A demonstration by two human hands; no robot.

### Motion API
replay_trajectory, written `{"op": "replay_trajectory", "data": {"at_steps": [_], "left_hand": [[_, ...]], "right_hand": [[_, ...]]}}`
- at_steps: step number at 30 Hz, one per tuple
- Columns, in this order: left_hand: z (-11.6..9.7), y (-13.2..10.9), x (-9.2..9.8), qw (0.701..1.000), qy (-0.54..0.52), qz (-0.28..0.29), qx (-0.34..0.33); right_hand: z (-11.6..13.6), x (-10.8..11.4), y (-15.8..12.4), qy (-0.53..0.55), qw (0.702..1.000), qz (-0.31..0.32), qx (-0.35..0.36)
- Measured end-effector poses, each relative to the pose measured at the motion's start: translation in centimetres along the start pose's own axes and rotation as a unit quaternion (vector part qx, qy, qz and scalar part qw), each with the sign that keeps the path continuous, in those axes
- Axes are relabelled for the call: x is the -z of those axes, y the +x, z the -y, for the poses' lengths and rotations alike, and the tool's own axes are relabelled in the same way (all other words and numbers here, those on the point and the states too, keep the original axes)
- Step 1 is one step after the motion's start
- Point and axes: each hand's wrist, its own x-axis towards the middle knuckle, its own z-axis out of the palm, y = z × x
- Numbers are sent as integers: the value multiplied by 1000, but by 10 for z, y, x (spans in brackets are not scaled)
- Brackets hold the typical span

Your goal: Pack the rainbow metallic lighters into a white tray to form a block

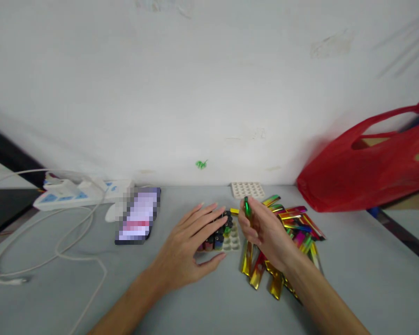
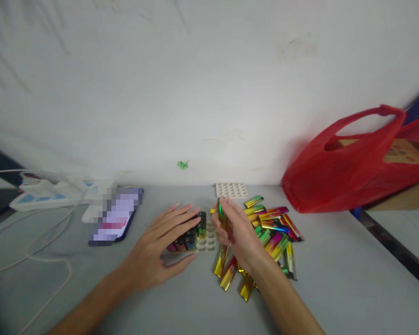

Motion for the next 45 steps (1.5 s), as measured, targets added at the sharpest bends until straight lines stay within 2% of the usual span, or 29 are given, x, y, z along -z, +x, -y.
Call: {"op": "replay_trajectory", "data": {"at_steps": [3,9,14,28,37,45], "left_hand": [[-1,0,0,1000,-4,0,0],[-2,0,1,1000,1,3,-7],[-2,0,1,1000,5,7,-2],[-3,0,1,1000,2,7,7],[-1,-1,0,1000,0,4,13],[0,-2,-2,1000,-2,-3,29]], "right_hand": [[0,1,1,12,999,32,-26],[-4,2,3,16,997,70,-30],[-8,4,3,-17,997,53,-61],[-20,2,4,-49,998,-29,-28],[-16,8,7,-26,998,41,-44],[-17,6,6,-27,997,46,-54]]}}
